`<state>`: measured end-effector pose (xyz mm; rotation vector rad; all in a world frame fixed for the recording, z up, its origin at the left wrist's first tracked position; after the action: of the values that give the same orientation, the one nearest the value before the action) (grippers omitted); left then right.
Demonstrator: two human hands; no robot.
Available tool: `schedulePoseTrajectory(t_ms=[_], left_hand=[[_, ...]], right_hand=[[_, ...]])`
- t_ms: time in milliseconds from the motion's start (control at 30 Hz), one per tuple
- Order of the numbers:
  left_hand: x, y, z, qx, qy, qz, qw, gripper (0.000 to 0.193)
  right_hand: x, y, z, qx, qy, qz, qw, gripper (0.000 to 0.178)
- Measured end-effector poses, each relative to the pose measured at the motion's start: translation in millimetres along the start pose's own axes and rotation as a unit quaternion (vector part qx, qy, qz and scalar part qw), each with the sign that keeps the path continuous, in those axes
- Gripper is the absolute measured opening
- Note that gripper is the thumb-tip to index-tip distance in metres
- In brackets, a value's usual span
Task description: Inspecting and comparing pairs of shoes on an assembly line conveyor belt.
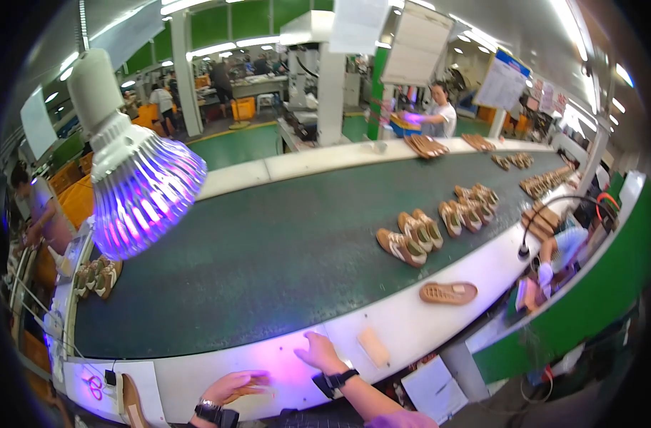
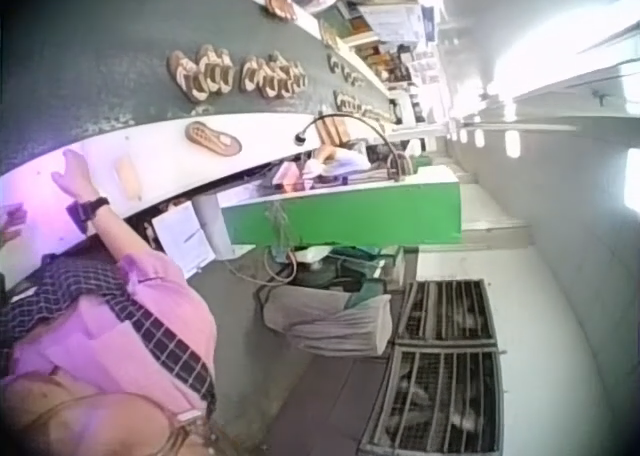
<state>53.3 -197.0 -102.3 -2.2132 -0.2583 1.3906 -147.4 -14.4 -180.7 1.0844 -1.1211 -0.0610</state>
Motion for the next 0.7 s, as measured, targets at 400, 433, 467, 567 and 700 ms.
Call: schedulePoseTrajectory(t_ms=[400,433,467,567,700], left_hand=[[74.2,156.6,19.6,-0.559,0.047,0.590,0.581,0.059],[75.8,159.8,16.3,-0.580,0.027,0.597,0.553,0.054],[75.0,162.1,14.9,-0.601,0.007,0.604,0.524,0.050],[67.1,158.8,16.2,-0.613,-0.014,0.601,0.512,0.044],[67.8,173.2,21.5,-0.601,0.004,0.605,0.523,0.041]], right_hand=[[-71.6,-5.7,18.5,-0.086,-0.009,-0.232,0.969,0.056],[-67.9,-5.4,19.3,-0.106,0.004,-0.223,0.969,0.054],[-69.7,-7.6,23.1,-0.096,0.002,-0.225,0.970,0.054],[-78.1,-10.3,30.7,-0.093,-0.009,-0.224,0.970,0.052],[-86.2,-9.1,33.2,-0.103,-0.018,-0.232,0.967,0.047]])
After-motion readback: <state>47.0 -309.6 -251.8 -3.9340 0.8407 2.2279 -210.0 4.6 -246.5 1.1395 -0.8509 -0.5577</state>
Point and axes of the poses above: each hand's wrist, its own z-axis towards the middle knuckle, its own y-axis out of the back of the hand, x = y × z, the point moved 3 cm from there along z, towards the middle knuckle, and after that the axes turned 4 degrees about x, right-handed, at the moved point
